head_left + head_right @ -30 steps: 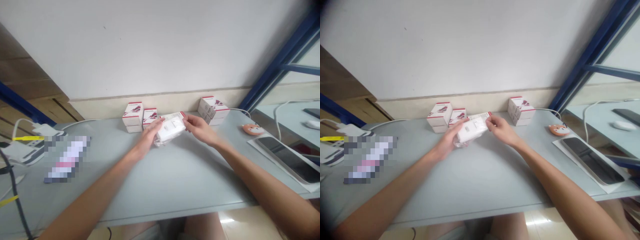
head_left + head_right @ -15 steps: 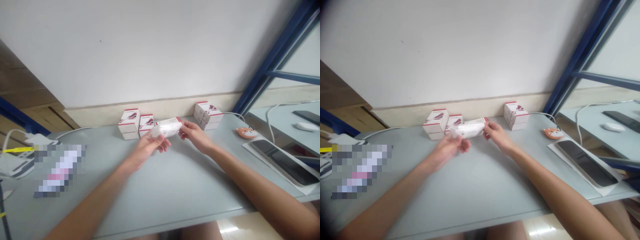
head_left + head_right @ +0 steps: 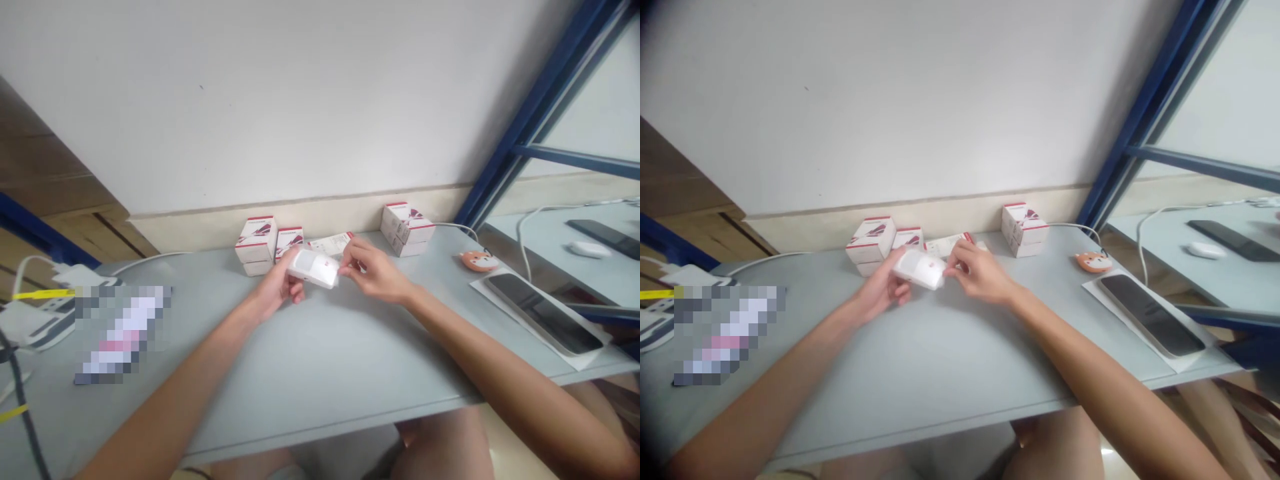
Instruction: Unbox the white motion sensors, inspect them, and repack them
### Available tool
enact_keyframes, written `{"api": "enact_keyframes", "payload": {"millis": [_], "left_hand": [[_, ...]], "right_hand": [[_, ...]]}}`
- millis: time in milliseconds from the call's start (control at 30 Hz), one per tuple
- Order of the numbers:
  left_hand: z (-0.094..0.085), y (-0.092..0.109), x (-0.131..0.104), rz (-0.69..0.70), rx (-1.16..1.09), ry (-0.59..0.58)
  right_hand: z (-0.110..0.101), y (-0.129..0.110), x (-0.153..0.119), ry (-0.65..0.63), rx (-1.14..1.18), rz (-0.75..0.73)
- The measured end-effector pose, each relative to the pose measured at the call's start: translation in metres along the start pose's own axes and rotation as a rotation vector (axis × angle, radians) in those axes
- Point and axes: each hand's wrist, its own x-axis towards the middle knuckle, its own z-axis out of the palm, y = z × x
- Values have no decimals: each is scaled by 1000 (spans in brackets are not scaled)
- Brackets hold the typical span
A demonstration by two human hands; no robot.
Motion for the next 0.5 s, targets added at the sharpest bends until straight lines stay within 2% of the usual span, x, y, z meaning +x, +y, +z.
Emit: {"api": "enact_keyframes", "payload": {"millis": [133, 267, 367, 500], "left_hand": [[1, 2, 0, 11, -3, -6], [-2, 0, 1, -9, 45, -19], [-3, -1, 0, -7, 61, 3], [7, 4, -1, 65, 83, 99]], "right_hand": [[1, 3, -1, -7, -41, -19], [-1, -3, 0, 13, -47, 46], [0, -12, -2, -96, -39, 77], [12, -25, -9, -258, 3, 14]]}}
